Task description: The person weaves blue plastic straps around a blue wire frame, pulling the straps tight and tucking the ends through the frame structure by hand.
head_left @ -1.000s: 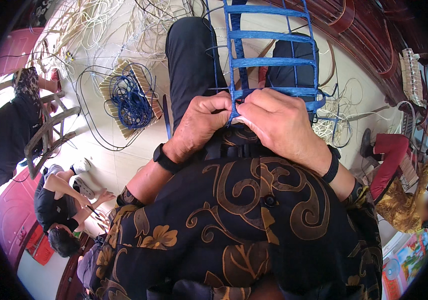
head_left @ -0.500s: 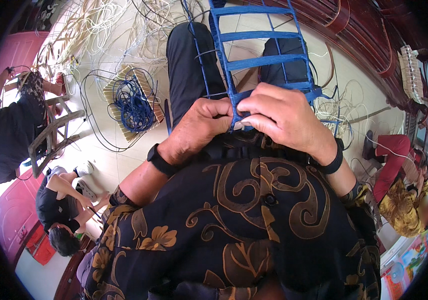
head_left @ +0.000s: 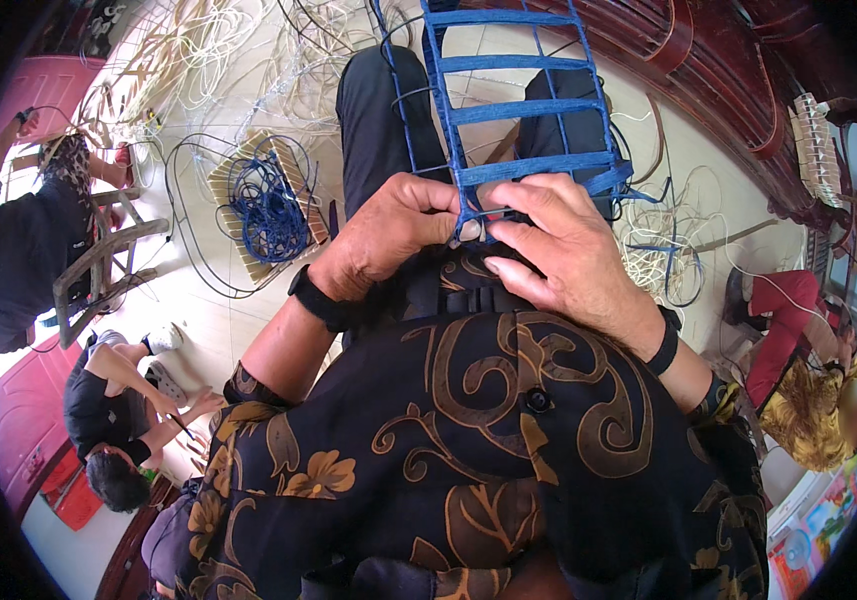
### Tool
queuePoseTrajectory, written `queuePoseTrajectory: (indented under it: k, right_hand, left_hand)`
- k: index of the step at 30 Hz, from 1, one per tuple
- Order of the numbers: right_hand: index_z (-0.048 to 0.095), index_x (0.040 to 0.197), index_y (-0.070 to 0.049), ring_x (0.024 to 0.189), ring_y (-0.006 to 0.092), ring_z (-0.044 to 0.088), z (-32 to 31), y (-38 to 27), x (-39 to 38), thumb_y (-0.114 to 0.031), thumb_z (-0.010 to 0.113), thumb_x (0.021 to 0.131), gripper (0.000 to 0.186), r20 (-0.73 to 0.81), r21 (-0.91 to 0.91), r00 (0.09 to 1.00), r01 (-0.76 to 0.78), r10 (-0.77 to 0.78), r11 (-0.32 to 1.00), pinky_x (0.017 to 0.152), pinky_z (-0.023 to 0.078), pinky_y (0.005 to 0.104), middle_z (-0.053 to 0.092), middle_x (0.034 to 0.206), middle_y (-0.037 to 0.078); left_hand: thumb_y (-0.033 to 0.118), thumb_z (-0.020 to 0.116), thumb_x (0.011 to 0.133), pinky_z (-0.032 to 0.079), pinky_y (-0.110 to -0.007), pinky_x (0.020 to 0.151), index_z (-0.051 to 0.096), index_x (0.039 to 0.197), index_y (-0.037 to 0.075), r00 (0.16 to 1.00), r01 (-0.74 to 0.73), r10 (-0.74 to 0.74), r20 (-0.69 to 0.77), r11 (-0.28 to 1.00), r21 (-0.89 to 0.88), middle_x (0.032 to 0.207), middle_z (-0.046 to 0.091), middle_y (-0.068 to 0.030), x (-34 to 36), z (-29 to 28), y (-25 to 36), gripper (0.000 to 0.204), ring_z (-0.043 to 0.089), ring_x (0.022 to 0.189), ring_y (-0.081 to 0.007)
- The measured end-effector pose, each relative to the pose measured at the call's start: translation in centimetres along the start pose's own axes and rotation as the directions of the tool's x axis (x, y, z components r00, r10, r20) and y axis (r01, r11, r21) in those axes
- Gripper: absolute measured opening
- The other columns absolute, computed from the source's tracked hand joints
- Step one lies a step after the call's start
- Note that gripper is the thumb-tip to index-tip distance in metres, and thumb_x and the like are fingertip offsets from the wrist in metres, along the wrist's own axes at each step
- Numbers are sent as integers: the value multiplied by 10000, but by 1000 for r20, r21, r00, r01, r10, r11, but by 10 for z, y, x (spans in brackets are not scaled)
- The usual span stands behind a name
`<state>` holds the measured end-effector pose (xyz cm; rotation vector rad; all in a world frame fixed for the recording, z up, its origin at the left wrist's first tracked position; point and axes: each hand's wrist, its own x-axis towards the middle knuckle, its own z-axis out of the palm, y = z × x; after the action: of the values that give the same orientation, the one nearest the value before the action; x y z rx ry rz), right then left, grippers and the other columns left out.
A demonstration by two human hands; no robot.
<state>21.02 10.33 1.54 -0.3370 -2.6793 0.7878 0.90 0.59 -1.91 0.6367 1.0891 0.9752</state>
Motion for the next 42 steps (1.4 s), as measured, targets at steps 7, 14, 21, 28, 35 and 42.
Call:
queuePoseTrajectory:
  k: [7,14,21,28,35,42]
  right_hand:
    - [704,797,-56,1118,289,513,16,-9,1,-232,788,701,217,-111,-26,986,-126,122,992,949,381,451,611,1187,71]
    - [702,731,-77,1128,286,498,19,-18,1,-151,760,690,103,-150,-75,969,-208,195,975,958,350,453,616,1204,52]
    - [669,696,-72,1149,324,487,23,-20,2,-114,722,679,70,-160,-106,977,-157,139,982,944,366,474,581,1228,111]
    - [680,740,-76,1183,345,472,22,-20,0,-121,726,693,80,-99,-68,984,-157,150,985,976,352,476,551,1267,127]
    - [601,714,-41,1118,354,486,16,-35,1,-56,693,667,105,-171,96,969,-165,180,982,924,393,469,551,1185,121]
    - [533,832,-16,971,334,536,5,-46,1,-42,641,785,121,-93,328,936,-294,340,898,865,423,403,575,1005,135]
  left_hand:
    - [97,698,875,319,-185,471,744,905,42,999,47,-46,-26,999,18,693,623,54,4,-3,2,78,465,560,-4]
    - [59,668,868,296,-191,439,735,908,29,999,35,-36,-11,998,-60,720,645,22,9,-6,-3,84,462,534,-13]
    - [-20,585,871,465,-217,713,672,1114,-7,992,-95,106,65,983,-159,900,681,-34,14,-7,-9,258,599,773,-78]
    - [61,578,896,482,-268,767,649,1157,-51,970,-31,98,222,958,-286,878,680,-84,-1,-18,16,293,628,765,-146]
    - [152,659,919,419,-214,487,650,809,3,997,-40,33,-75,995,-96,638,585,-31,-5,5,19,185,549,524,-95]
    - [118,616,945,383,-223,450,629,821,-2,992,-109,88,-94,963,-245,664,573,-24,1,15,9,173,506,504,-82]
